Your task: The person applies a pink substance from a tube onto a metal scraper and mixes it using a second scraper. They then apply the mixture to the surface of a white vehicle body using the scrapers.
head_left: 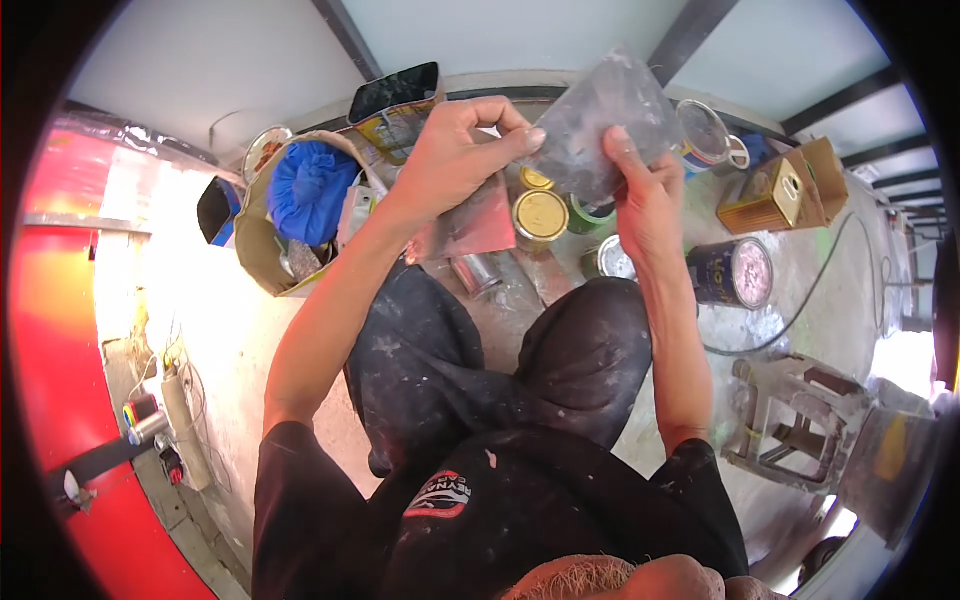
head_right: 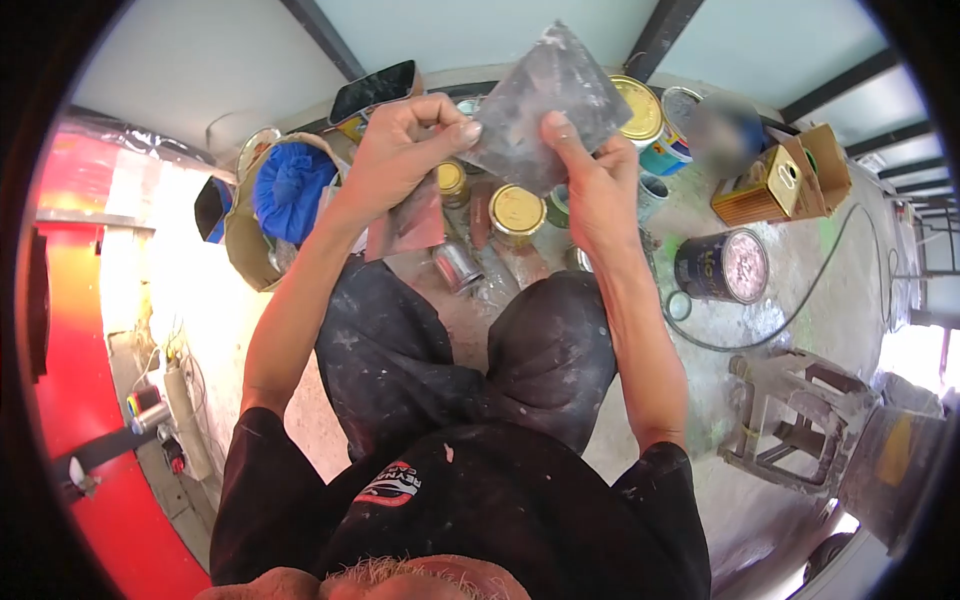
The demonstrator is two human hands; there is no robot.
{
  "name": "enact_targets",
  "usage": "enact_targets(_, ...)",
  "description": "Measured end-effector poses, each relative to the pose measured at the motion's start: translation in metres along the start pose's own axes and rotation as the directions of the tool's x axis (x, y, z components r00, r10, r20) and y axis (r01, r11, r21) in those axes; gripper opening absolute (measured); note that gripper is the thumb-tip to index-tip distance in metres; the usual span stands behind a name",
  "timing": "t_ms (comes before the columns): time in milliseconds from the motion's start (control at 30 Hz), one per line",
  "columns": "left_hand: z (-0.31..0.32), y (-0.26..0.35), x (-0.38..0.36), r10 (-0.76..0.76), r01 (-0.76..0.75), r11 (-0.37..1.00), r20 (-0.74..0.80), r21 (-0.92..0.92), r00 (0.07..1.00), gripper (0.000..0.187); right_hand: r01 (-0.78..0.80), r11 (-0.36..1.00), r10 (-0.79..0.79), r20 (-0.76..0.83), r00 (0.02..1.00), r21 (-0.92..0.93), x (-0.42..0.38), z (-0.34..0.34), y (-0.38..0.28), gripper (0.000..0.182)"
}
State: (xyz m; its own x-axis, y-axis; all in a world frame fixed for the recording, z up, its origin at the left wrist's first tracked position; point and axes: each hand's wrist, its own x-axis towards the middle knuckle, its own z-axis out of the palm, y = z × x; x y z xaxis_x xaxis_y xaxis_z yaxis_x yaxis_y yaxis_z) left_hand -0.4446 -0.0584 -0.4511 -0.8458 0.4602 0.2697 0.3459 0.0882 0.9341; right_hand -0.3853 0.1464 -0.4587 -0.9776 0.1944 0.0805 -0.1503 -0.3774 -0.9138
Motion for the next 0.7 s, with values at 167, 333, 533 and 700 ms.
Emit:
enact_targets(167,-0.009,0.004,-0.003,-0.096,0.096,0.995,-0.056,-0.003,0.994,0.041,0.022,0.995,-0.015,-0.078,0.997,0.093,0.002,-0.008,-0.002,0.025)
enact_targets(333,-0.012,0.011,0.000,-0.131,0.136,0.948,0.039,-0.286,0.991,0.044,0.394,0.809,-0.404,0.075,0.912,-0.437,-0.003,0.003,-0.007,0.029)
enact_targets(533,0.011,0.043,-0.011,-0.074,0.083,0.962,0.044,-0.259,0.996,0.041,0.682,0.115,-0.604,0.494,0.625,-0.722,-0.009,0.028,-0.021,0.040)
enact_targets(700,0.013,0.038,-0.004,-0.121,-0.020,0.911,-0.315,-0.411,0.941,0.033,0.544,0.305,-0.643,0.252,0.723,-0.782,-0.019,0.036,-0.017,0.059)
